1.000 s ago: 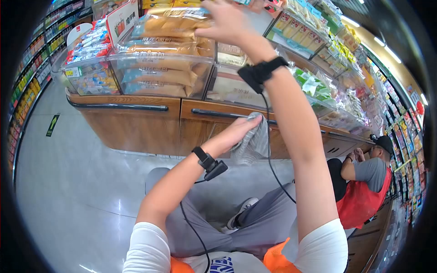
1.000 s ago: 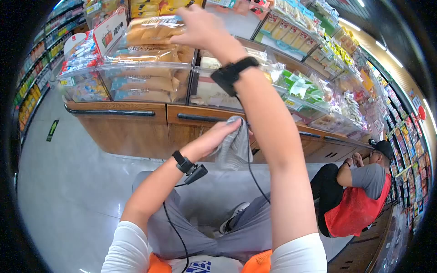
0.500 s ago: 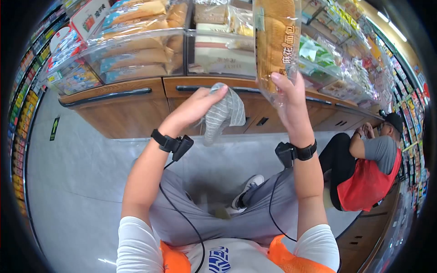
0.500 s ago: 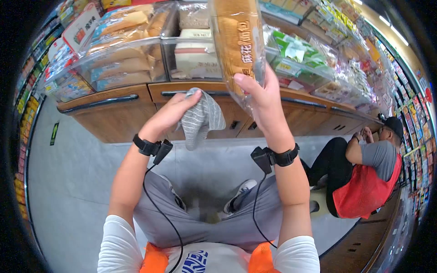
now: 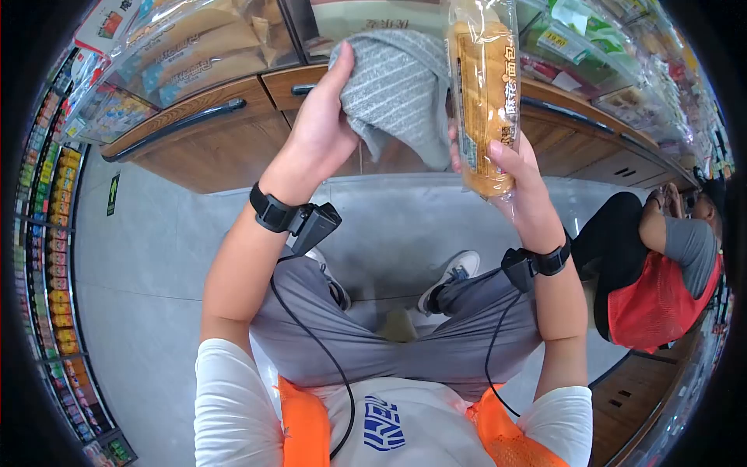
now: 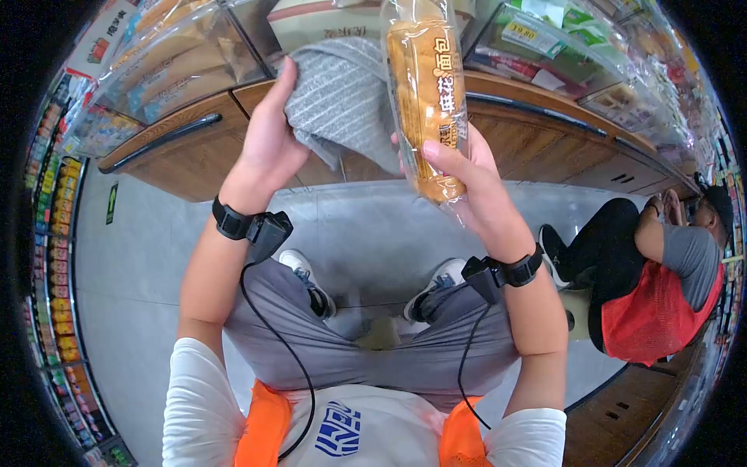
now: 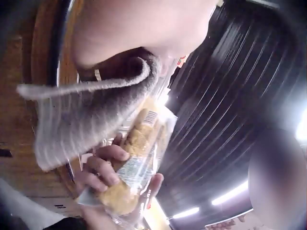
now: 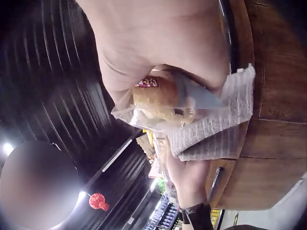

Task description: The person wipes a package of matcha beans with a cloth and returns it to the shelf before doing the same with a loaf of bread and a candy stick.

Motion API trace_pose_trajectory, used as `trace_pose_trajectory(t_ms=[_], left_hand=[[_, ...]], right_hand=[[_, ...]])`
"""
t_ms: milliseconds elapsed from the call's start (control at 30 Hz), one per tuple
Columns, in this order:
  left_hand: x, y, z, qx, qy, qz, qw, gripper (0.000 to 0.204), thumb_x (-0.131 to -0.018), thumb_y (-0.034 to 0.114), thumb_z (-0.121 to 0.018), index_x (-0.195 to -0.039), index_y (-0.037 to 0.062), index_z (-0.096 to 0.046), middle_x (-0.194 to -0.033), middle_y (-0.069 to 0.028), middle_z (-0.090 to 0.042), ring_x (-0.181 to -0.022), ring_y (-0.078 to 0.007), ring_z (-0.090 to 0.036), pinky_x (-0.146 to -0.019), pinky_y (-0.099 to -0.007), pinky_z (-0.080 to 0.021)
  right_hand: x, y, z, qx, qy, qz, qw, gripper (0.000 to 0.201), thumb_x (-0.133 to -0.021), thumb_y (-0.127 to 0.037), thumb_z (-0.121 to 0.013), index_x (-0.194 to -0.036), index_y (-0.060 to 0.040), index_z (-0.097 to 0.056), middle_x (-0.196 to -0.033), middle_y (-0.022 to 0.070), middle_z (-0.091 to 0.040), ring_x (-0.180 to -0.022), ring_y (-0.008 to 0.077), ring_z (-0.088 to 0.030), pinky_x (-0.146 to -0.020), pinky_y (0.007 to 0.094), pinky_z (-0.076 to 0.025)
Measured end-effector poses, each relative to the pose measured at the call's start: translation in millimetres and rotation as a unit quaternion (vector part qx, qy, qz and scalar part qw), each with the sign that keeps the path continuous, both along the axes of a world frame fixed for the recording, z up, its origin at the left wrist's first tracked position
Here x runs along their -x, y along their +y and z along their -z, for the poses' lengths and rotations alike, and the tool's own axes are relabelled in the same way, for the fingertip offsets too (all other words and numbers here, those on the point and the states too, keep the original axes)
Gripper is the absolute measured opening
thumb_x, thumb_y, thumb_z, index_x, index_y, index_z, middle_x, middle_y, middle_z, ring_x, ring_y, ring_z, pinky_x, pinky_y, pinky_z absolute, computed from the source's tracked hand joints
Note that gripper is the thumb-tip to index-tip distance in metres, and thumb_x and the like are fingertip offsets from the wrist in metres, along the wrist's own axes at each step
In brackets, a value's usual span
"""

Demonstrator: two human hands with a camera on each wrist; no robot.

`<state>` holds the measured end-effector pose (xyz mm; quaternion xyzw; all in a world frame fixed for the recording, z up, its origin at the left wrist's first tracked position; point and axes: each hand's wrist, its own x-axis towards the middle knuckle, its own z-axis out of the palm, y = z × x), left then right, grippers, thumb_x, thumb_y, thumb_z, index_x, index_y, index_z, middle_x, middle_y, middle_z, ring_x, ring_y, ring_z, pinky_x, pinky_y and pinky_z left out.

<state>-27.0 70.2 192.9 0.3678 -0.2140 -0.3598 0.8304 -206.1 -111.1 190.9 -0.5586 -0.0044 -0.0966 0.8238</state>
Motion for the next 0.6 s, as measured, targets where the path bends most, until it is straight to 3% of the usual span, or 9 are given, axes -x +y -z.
trace_pose_trajectory(t_ms=[100,133,233,267,300,367,467,567,600], left_hand=[[12.5,-0.9,-11.3,0.034,0.020,0.035,0.999,0.058,-0.111,0.049,-0.040,-0.146,0.0044,-0.051,-0.146,-0.0119,-0.058,-0.134,-0.0260,-0.057,-0.114,-0.0440,-0.043],[21.6,-3.1,-15.5,0.007,-0.006,0.023,1.000,0.067,-0.109,0.056,-0.035,-0.148,0.0041,-0.048,-0.147,-0.0117,-0.057,-0.135,-0.0268,-0.055,-0.114,-0.0449,-0.042],[27.8,-7.8,-6.5,0.056,-0.094,0.169,0.979,0.074,-0.109,0.061,-0.031,-0.151,0.0019,-0.046,-0.149,-0.0109,-0.055,-0.139,-0.0232,-0.050,-0.118,-0.0409,-0.037],[35.1,-11.0,-5.3,0.003,-0.172,0.159,0.972,0.082,-0.108,0.065,-0.024,-0.154,-0.0006,-0.043,-0.158,-0.0105,-0.045,-0.143,-0.0232,-0.046,-0.119,-0.0400,-0.033],[38.2,-17.6,3.0,-0.005,-0.199,0.157,0.967,0.070,-0.110,0.055,-0.032,-0.156,0.0029,-0.042,-0.167,-0.0134,-0.028,-0.147,-0.0264,-0.039,-0.122,-0.0394,-0.029],[36.0,-27.8,8.2,-0.027,-0.454,0.089,0.886,0.056,-0.108,0.034,-0.052,-0.156,0.0081,-0.045,-0.169,-0.0188,-0.021,-0.150,-0.0299,-0.033,-0.123,-0.0396,-0.026],[49.7,-41.8,27.8,-0.010,-0.558,-0.028,0.829,0.073,-0.097,0.014,-0.067,-0.163,0.0151,-0.034,-0.163,-0.0246,-0.026,-0.152,-0.0318,-0.027,-0.124,-0.0424,-0.024],[60.3,-47.2,32.7,-0.035,-0.542,-0.094,0.834,0.106,-0.089,0.000,-0.073,-0.167,0.0107,-0.002,-0.162,-0.0179,-0.027,-0.147,-0.0268,-0.038,-0.121,-0.0418,-0.031],[66.9,-50.8,32.1,-0.005,-0.477,-0.109,0.872,0.104,-0.088,0.001,-0.074,-0.166,0.0088,-0.006,-0.159,-0.0180,-0.031,-0.142,-0.0259,-0.042,-0.117,-0.0409,-0.036]], right_hand=[[2.0,-5.1,8.9,0.010,0.019,0.001,1.000,0.058,-0.092,-0.018,-0.075,-0.140,-0.0006,-0.048,-0.120,0.0127,-0.066,-0.099,0.0166,-0.066,-0.087,0.0320,-0.056],[3.0,-5.1,9.8,0.027,0.034,0.012,0.999,0.059,-0.091,-0.017,-0.076,-0.140,-0.0010,-0.048,-0.120,0.0122,-0.066,-0.100,0.0156,-0.065,-0.088,0.0318,-0.055],[3.9,-0.6,10.0,0.083,0.061,0.073,0.992,0.062,-0.090,-0.015,-0.079,-0.141,-0.0018,-0.047,-0.121,0.0100,-0.066,-0.103,0.0164,-0.065,-0.092,0.0328,-0.054],[4.0,0.3,10.2,0.104,0.067,0.098,0.987,0.063,-0.089,-0.014,-0.080,-0.141,-0.0019,-0.047,-0.121,0.0091,-0.066,-0.105,0.0173,-0.065,-0.094,0.0335,-0.054],[-0.1,-2.9,17.9,0.184,0.032,0.126,0.974,0.066,-0.088,-0.015,-0.081,-0.142,-0.0018,-0.046,-0.122,0.0094,-0.066,-0.108,0.0189,-0.065,-0.096,0.0340,-0.053],[-9.6,-9.5,37.3,0.307,-0.026,0.167,0.937,0.071,-0.087,-0.017,-0.083,-0.143,-0.0016,-0.044,-0.126,0.0103,-0.064,-0.113,0.0218,-0.064,-0.099,0.0351,-0.052],[-11.4,-2.2,48.6,0.370,-0.070,0.198,0.905,0.079,-0.084,-0.019,-0.085,-0.146,-0.0012,-0.040,-0.131,0.0134,-0.062,-0.119,0.0251,-0.064,-0.102,0.0367,-0.050],[-7.9,8.6,51.2,0.416,-0.071,0.212,0.882,0.087,-0.081,-0.020,-0.087,-0.149,-0.0006,-0.036,-0.136,0.0178,-0.060,-0.123,0.0286,-0.064,-0.103,0.0384,-0.050],[-6.0,11.2,43.5,0.442,-0.055,0.216,0.869,0.091,-0.079,-0.020,-0.088,-0.149,-0.0003,-0.034,-0.137,0.0197,-0.059,-0.123,0.0301,-0.064,-0.102,0.0390,-0.051]])
